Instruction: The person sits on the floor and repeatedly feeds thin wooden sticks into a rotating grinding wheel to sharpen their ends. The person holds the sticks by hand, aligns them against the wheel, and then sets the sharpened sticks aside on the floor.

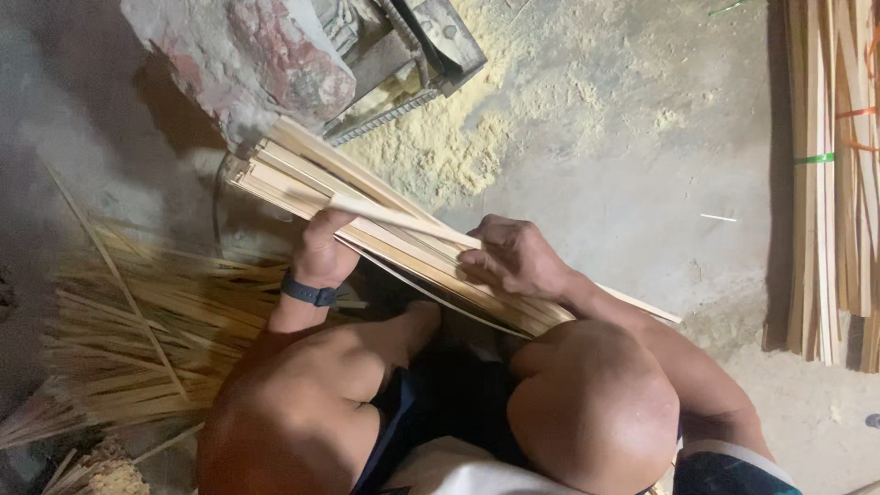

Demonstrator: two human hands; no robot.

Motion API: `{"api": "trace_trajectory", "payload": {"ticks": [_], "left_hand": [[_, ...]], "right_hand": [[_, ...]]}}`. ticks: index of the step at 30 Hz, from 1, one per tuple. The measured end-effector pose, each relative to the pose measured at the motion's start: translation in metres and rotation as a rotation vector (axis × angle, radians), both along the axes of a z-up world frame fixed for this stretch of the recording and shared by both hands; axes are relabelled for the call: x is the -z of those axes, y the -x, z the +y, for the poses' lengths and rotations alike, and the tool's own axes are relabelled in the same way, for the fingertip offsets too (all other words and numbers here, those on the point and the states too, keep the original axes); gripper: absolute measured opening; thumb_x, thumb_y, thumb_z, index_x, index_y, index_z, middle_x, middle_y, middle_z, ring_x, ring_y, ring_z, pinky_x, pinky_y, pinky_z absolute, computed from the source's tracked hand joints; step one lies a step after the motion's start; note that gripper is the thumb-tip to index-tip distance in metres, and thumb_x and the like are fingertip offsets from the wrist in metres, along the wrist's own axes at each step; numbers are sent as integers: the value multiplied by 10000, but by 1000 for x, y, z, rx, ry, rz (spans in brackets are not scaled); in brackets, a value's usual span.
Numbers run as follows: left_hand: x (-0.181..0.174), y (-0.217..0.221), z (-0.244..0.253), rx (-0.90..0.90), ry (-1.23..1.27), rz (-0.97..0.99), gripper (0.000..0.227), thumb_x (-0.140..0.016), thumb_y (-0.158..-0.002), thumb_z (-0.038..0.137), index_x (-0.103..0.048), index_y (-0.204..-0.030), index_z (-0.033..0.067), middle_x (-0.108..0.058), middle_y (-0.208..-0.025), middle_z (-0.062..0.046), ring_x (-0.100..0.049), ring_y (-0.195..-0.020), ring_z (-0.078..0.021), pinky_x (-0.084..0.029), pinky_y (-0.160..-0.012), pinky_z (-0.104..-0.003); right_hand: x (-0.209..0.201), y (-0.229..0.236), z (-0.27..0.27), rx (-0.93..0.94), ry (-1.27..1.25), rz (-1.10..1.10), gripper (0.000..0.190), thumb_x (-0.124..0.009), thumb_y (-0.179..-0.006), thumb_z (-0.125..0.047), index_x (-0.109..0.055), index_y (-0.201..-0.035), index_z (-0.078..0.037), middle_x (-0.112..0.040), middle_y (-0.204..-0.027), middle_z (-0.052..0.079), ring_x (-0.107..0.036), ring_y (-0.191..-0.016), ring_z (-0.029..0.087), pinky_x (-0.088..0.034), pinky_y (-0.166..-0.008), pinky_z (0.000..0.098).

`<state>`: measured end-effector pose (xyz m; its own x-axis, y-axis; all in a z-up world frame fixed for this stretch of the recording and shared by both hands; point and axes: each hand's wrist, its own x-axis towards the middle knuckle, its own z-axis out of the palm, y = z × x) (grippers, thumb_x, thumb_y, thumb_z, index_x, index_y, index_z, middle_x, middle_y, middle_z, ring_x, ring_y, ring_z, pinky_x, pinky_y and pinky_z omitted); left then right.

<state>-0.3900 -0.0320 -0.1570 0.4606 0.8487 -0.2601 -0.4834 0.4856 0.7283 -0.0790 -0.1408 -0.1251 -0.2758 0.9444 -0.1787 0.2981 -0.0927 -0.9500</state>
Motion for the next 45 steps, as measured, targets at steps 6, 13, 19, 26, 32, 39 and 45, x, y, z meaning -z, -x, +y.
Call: {"api": "trace_trajectory", "payload": {"ticks": [6,13,19,26,32,39,45], "left_hand": [[-34,-11,0,18,16,94,441,-721,-941,158,-630,-1314,-58,-658,-1260,-188,-621,-1190,-297,-490,-1112,-439],[-25,-13,-4,-24,0,-26,574,-757,-880,136,-539,-1398,16,-661,-1278,-153,-635,-1205,-275,-520,-1096,-422],[9,-2,-5,-109,-16,-39,540,-765,-854,127,-594,-1356,20,-661,-1261,-82,-632,-1188,-225,-524,-1106,-399],[13,3,-6,-163,90,-13,294,-707,-883,142,-689,-1136,-7,-699,-1118,-129,-659,-1087,-256,-526,-1044,-398],[-6,12,-12,-172,47,-79,93,-680,-905,70,-609,-960,94,-653,-929,-109,-624,-923,-263,-503,-952,-465],[-4,24,-24,-237,193,-117,121,-655,-864,41,-582,-955,74,-625,-872,-96,-596,-885,-257,-492,-916,-456],[1,25,-22,-346,261,0,164,-626,-840,32,-591,-998,55,-627,-873,-111,-603,-884,-269,-502,-935,-472]], "right_hand": [[1,-14,0,-10,98,43,207,-592,-1004,-181,-634,-1088,3,-718,-822,112,-719,-720,175,-658,-684,342],[0,-19,-2,-159,-219,-143,324,-480,-1097,-319,-562,-1251,-45,-697,-979,142,-737,-896,294,-620,-861,435],[-5,-10,-2,-206,-6,-45,508,-611,-964,-388,-527,-1290,-8,-702,-923,100,-749,-838,310,-612,-797,467],[13,-3,3,-209,-278,-195,216,-648,-1038,-234,-594,-1135,-48,-701,-843,161,-705,-588,219,-619,-539,322],[3,-54,-19,82,-413,-423,221,-633,-1011,-187,-533,-1075,-1,-655,-794,171,-638,-605,264,-551,-526,405],[74,-33,-12,-305,64,-534,362,-600,-1007,-359,-502,-1177,-54,-690,-825,160,-646,-496,247,-574,-466,372],[167,15,8,-256,-138,-749,606,-497,-985,-345,-339,-1539,-154,-687,-989,246,-612,-541,219,-573,-377,334]]}}
